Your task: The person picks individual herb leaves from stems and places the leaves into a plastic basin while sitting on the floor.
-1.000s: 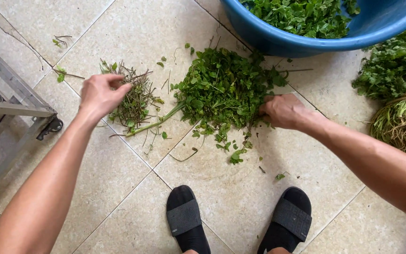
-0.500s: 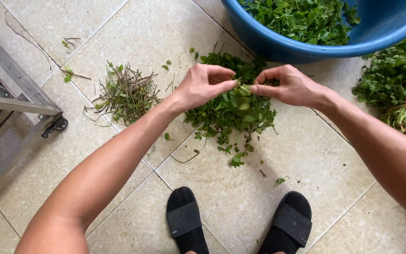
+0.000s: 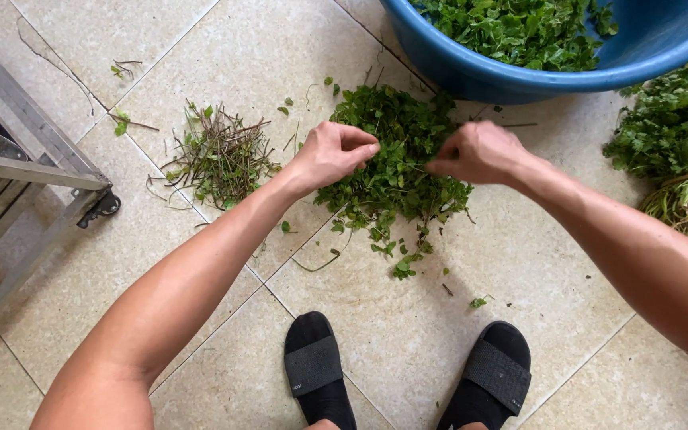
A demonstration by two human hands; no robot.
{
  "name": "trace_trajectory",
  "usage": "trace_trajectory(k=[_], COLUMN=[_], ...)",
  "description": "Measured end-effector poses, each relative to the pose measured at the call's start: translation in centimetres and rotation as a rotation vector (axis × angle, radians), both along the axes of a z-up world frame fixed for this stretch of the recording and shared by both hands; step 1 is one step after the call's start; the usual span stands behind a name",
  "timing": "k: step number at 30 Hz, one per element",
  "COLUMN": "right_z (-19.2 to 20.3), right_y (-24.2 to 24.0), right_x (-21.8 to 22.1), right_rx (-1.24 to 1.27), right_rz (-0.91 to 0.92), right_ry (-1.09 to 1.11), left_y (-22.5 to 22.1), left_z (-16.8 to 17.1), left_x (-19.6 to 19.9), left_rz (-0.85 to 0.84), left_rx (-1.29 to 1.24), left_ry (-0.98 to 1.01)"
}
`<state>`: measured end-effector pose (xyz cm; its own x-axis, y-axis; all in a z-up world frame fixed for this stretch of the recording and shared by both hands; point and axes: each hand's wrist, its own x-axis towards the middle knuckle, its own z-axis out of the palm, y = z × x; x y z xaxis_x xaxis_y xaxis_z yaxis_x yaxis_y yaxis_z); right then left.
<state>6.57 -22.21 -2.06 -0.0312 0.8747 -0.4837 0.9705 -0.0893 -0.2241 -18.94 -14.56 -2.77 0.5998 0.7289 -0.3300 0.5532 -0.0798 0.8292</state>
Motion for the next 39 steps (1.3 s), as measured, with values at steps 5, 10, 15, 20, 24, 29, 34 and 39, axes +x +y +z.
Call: trace_trajectory(k=[5,10,15,20,24,29,34,39], right_z=[-3.8,-0.4,3.7,5.0,6.5,7.7,7.9,7.8], right_y=[-1.0,-0.1,0.3,1.2,1.3,1.4,2.2,2.8], right_x=[0.8,0.9,0.6,2.0,2.4,1.8,1.3,1.3], right_rx=[-0.081,0.102,0.369,0.606,0.638,0.583,0.580,0.583], right_rz=[0.026,0.054,0.030,-0.048,-0.139,-0.163,-0.107,-0.145], right_ry=[-0.023,0.179,0.331,0.350,0.317,0.302,0.385,0.510], left_y=[-0.1,-1.2,-0.2,0.9,2.1,4.0,3.1,2.2], left_z=[-1.9,-1.4,-5.4,-7.5,-3.8,4.3,6.4,6.2], left_x=[-0.3,1.5,3.0,1.7,0.4,0.4,1.9,3.5], left_rz=[-0.004,-0.124,-0.209,-0.282,-0.187,0.055,-0.172,-0.135], left_rx=[-0.015,0.235,0.463,0.311,0.204,0.152,0.121,0.038], left_ry=[-0.010,-0.006,0.066,0.352,0.142,-0.155,-0.245,-0.309])
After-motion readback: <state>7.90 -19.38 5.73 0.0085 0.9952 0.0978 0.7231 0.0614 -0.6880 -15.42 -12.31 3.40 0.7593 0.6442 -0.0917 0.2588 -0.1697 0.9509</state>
